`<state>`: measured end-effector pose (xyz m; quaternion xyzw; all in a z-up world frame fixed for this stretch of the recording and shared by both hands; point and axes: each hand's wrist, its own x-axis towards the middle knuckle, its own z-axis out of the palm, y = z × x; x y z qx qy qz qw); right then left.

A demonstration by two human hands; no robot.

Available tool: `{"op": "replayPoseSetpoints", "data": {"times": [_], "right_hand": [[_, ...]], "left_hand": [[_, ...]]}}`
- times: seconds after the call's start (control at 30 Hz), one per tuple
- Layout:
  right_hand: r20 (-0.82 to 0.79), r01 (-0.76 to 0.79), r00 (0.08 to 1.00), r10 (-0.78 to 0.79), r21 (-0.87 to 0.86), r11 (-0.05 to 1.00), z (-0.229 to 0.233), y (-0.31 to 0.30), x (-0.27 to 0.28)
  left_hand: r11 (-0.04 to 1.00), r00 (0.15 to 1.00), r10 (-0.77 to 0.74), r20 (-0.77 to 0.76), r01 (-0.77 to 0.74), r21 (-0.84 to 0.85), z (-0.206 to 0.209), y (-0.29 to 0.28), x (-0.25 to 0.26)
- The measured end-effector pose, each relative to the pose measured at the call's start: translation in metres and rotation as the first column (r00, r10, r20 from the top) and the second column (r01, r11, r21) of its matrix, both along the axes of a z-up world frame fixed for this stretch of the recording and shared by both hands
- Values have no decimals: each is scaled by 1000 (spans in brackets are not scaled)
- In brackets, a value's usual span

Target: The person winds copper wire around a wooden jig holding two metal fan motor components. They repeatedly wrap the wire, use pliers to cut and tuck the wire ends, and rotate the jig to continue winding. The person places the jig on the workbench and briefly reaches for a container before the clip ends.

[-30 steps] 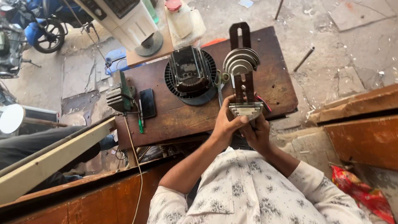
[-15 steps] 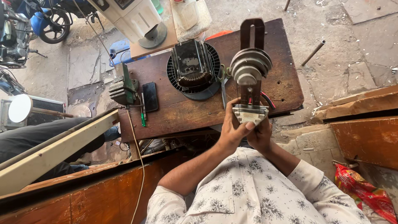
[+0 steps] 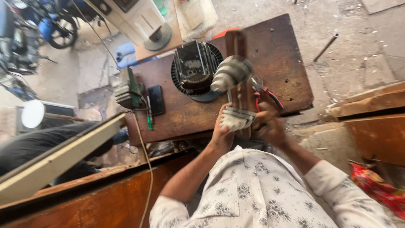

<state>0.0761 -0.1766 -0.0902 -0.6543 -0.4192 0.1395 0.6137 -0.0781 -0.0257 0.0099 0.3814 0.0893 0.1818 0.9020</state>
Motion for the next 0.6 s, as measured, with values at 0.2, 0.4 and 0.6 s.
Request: {"op": "replayPoseSetpoints", "data": {"times": [0.2,0.4,0.6], "right_hand": [[662,509,740,117,-665,547,-63,15,60],[446,350,874,192,-853,388,-115,41,85],[93,90,996,-16,-885,457,-63,10,82]], "left_hand": [[963,980,-138,144,166,-210,-12,19,-43],[909,967,-201,159,244,-338,4,-5,-66],[920,968,-212,134,244,-306,17,-15,-78]]}}
